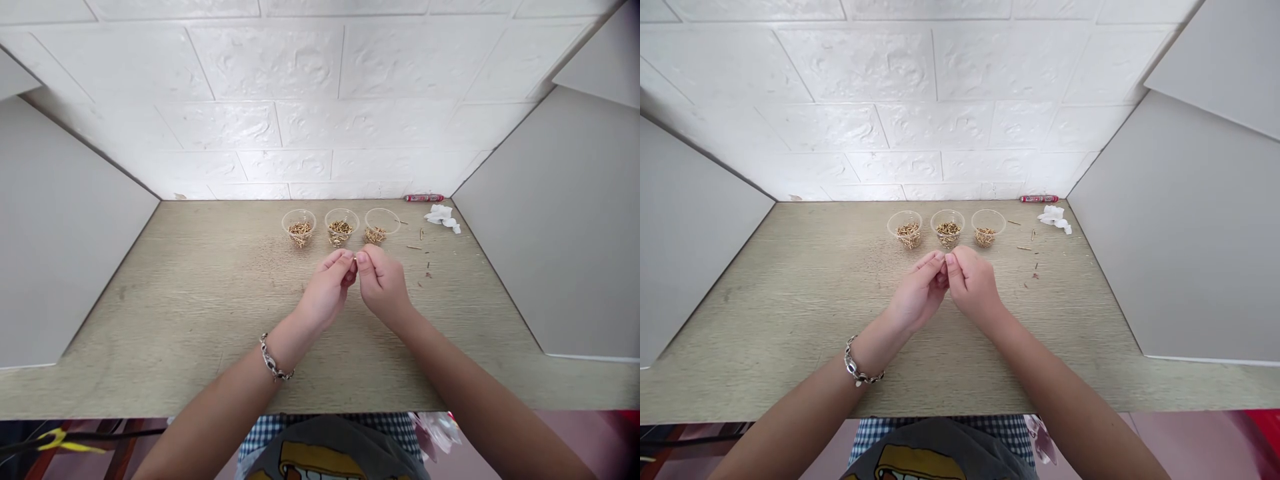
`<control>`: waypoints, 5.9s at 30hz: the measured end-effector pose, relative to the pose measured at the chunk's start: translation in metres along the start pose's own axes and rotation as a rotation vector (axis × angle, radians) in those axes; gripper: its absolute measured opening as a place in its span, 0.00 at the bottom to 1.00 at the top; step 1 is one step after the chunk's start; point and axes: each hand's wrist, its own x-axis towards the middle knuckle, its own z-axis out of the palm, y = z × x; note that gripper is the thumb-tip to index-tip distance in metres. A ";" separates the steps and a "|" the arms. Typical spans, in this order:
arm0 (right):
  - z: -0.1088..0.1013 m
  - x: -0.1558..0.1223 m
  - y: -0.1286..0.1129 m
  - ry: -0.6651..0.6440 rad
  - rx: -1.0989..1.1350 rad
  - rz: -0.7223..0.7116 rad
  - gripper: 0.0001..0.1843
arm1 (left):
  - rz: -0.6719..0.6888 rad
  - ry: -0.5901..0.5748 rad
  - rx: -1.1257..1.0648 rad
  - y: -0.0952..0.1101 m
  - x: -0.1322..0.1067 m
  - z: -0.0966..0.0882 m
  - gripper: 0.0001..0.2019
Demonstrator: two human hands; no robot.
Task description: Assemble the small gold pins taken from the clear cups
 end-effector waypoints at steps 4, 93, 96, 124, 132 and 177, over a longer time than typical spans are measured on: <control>0.001 0.000 0.005 0.014 -0.170 -0.147 0.15 | -0.092 0.070 -0.106 0.004 -0.001 0.003 0.11; -0.068 0.008 0.068 -0.545 -0.688 0.343 0.14 | -0.042 0.026 0.260 0.013 -0.003 -0.002 0.29; -0.069 0.005 0.068 -0.556 -0.638 0.336 0.15 | -0.053 0.027 0.272 0.014 -0.003 -0.001 0.30; -0.056 -0.013 -0.017 -0.418 0.509 0.329 0.19 | 0.557 -0.191 0.649 0.008 -0.017 0.003 0.09; -0.043 0.012 -0.011 -0.841 0.205 0.447 0.19 | 0.292 0.032 0.390 0.016 -0.003 -0.006 0.07; -0.029 0.116 0.007 -0.497 -0.429 0.018 0.11 | -0.324 0.053 0.117 0.016 0.016 -0.022 0.07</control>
